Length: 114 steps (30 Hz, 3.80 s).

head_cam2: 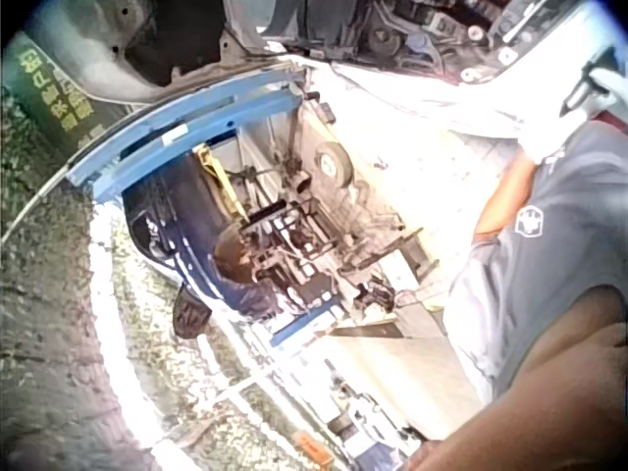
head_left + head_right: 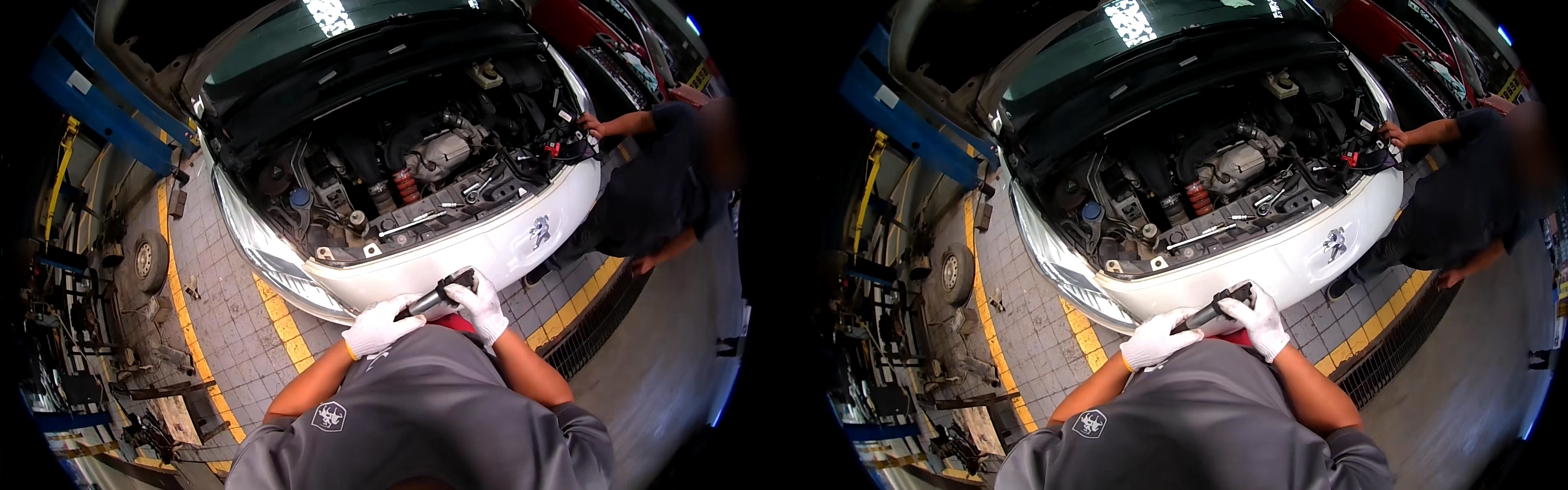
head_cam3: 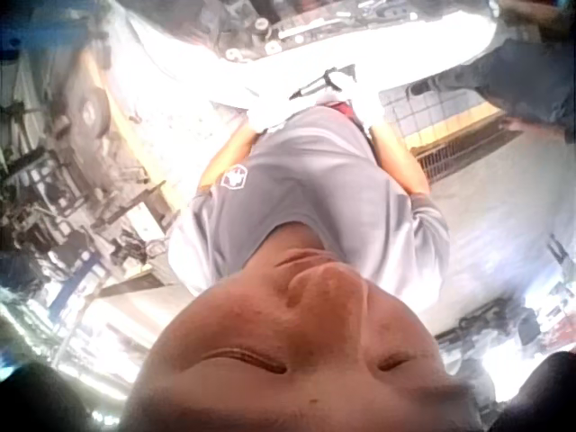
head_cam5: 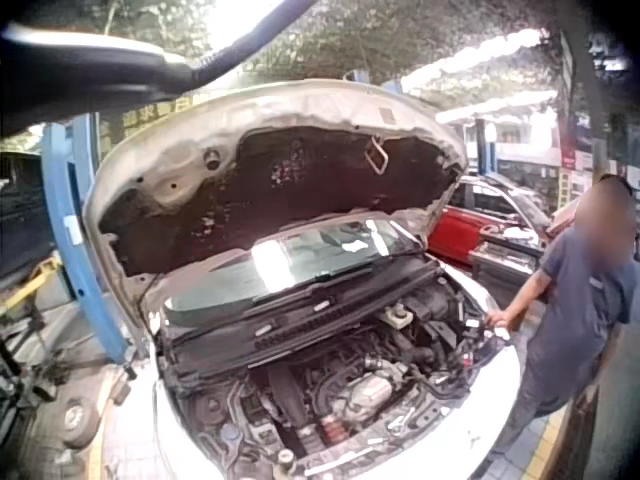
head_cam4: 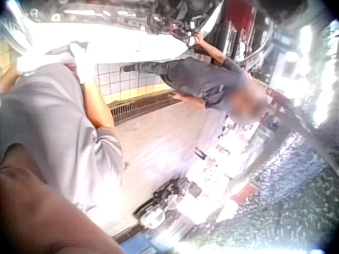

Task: The person works on a car engine with the hood open, using a wrench to tighten bolts and adjusting hoses and components. Another person stands nearby holding a diagnostic device. The camera wearer uses tools to manipulate parts within the engine bay.

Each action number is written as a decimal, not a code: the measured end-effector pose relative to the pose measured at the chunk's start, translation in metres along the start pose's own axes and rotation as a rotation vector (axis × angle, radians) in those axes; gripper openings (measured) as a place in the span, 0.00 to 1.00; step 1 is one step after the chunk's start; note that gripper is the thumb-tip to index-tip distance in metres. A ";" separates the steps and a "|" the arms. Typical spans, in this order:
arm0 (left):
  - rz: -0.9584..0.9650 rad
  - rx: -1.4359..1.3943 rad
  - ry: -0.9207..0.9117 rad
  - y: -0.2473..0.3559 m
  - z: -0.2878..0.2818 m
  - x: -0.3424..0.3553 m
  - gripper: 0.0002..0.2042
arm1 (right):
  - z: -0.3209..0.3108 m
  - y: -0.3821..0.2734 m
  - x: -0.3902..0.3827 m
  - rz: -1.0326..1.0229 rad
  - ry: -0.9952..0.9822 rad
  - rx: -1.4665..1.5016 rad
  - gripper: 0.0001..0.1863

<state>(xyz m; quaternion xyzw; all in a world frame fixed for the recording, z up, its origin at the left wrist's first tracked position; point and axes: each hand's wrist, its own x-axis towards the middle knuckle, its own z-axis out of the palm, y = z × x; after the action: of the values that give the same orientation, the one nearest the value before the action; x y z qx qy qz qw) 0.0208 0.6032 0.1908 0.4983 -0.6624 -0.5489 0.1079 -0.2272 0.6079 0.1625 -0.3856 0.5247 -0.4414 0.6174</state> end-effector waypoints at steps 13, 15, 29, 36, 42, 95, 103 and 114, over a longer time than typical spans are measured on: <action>0.169 -0.186 0.619 -0.031 -0.087 0.002 0.25 | 0.075 -0.043 0.012 -0.259 -0.341 -0.484 0.32; 0.225 -0.133 0.788 -0.052 -0.106 0.032 0.27 | 0.065 -0.034 0.020 -0.198 -0.349 -0.537 0.30; 0.235 0.684 1.136 -0.096 -0.332 0.216 0.28 | 0.044 -0.046 0.092 -0.100 -0.397 -0.644 0.30; 0.014 0.785 1.069 -0.090 -0.385 0.293 0.29 | 0.036 -0.042 0.130 -0.048 -0.395 -0.657 0.29; 0.097 0.761 1.039 -0.096 -0.417 0.301 0.26 | 0.035 -0.040 0.137 0.017 -0.399 -0.702 0.26; 0.181 0.538 0.854 -0.083 0.018 0.128 0.08 | -0.068 -0.022 0.316 -0.044 -0.171 -1.838 0.28; 0.196 0.563 0.875 -0.078 0.020 0.137 0.06 | -0.075 -0.002 0.326 -0.024 -0.136 -1.851 0.28; 0.295 0.561 0.936 -0.082 0.017 0.130 0.07 | -0.072 0.001 0.311 0.064 -0.070 -1.892 0.34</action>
<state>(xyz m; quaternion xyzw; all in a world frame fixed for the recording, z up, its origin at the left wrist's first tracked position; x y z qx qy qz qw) -0.0089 0.5206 0.0634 0.6005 -0.7270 -0.0512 0.3290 -0.2792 0.3114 0.0553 -0.7245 0.6564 0.1959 0.0758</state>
